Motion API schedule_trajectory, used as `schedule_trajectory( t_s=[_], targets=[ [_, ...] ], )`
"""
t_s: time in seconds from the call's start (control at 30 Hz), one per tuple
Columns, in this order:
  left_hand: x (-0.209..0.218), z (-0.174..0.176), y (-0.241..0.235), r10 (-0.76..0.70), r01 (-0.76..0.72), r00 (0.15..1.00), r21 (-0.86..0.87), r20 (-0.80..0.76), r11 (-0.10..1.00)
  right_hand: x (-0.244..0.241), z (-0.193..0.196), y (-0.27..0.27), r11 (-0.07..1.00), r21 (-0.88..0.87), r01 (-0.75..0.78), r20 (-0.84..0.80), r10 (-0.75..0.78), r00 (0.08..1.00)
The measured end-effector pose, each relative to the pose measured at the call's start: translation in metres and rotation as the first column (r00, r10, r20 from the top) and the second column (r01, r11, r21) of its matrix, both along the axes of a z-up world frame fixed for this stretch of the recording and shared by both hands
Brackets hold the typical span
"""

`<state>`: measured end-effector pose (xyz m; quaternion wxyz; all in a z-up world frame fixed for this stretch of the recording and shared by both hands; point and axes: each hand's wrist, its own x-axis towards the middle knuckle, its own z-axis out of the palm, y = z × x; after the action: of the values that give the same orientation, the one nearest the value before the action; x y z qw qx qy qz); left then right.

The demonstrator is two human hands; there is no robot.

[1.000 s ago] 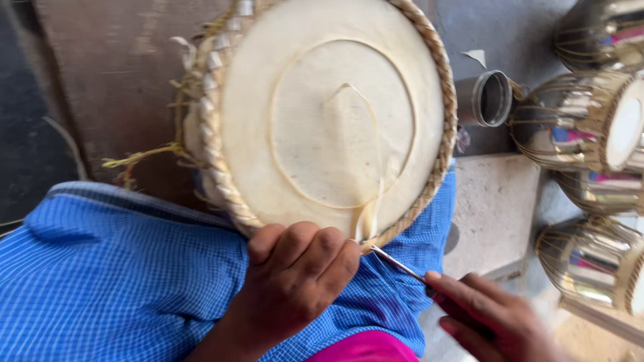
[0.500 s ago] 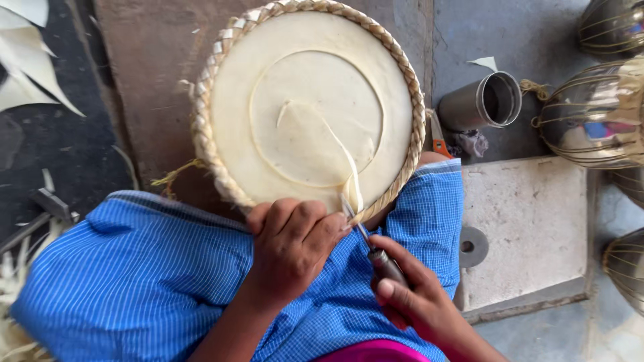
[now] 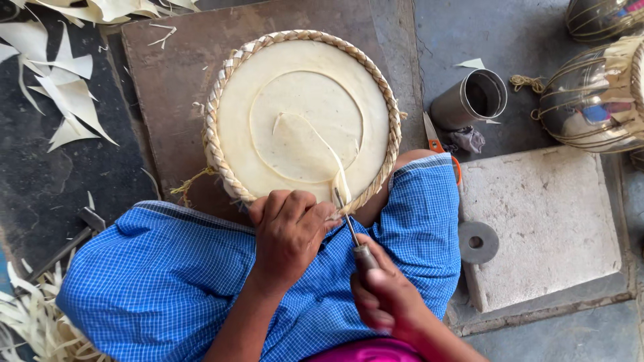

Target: The person repairs a drum by weaving a leather strip through the braided rim of the drumhead using a pointed metal tool.

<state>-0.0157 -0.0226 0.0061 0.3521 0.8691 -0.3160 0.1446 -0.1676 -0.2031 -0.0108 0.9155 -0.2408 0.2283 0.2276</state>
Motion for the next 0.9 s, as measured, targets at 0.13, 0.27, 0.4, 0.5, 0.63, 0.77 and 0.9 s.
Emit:
schedule_trajectory(
  t_s=[0.13, 0.27, 0.4, 0.5, 0.63, 0.77, 0.9],
  targets=[
    [0.001, 0.002, -0.004, 0.018, -0.018, 1.0, -0.019, 0.018, 1.0, 0.0, -0.007, 0.002, 0.916, -0.4, 0.01, 0.107, 0.036, 0.994],
    [0.003, 0.008, -0.005, 0.048, -0.048, 0.999, -0.021, 0.006, 0.999, 0.004, -0.011, 0.003, 0.999, 0.037, 0.026, 0.131, -0.031, 0.991],
    [0.015, 0.015, 0.002, 0.043, -0.042, 0.994, 0.007, -0.103, 0.999, 0.018, -0.014, 0.005, 0.919, -0.394, 0.002, 0.158, 0.066, 0.985],
    [0.034, 0.016, -0.002, 0.089, -0.092, 0.978, -0.005, -0.187, 0.996, 0.025, -0.015, 0.004, 0.906, -0.422, -0.015, 0.193, 0.106, 0.975],
    [0.06, 0.016, -0.029, 0.115, -0.108, 0.987, 0.061, -0.112, 0.992, 0.03, -0.008, 0.001, 0.851, -0.524, -0.036, 0.211, 0.171, 0.963],
    [0.062, 0.02, -0.034, 0.086, -0.094, 0.986, -0.046, -0.142, 0.995, 0.037, 0.013, -0.004, 0.711, -0.702, -0.036, 0.213, 0.258, 0.942],
    [0.041, 0.018, -0.026, 0.035, -0.127, 0.965, -0.347, -0.261, 0.929, 0.061, 0.038, -0.01, 0.222, -0.909, 0.352, 0.417, 0.479, 0.772]
  ],
)
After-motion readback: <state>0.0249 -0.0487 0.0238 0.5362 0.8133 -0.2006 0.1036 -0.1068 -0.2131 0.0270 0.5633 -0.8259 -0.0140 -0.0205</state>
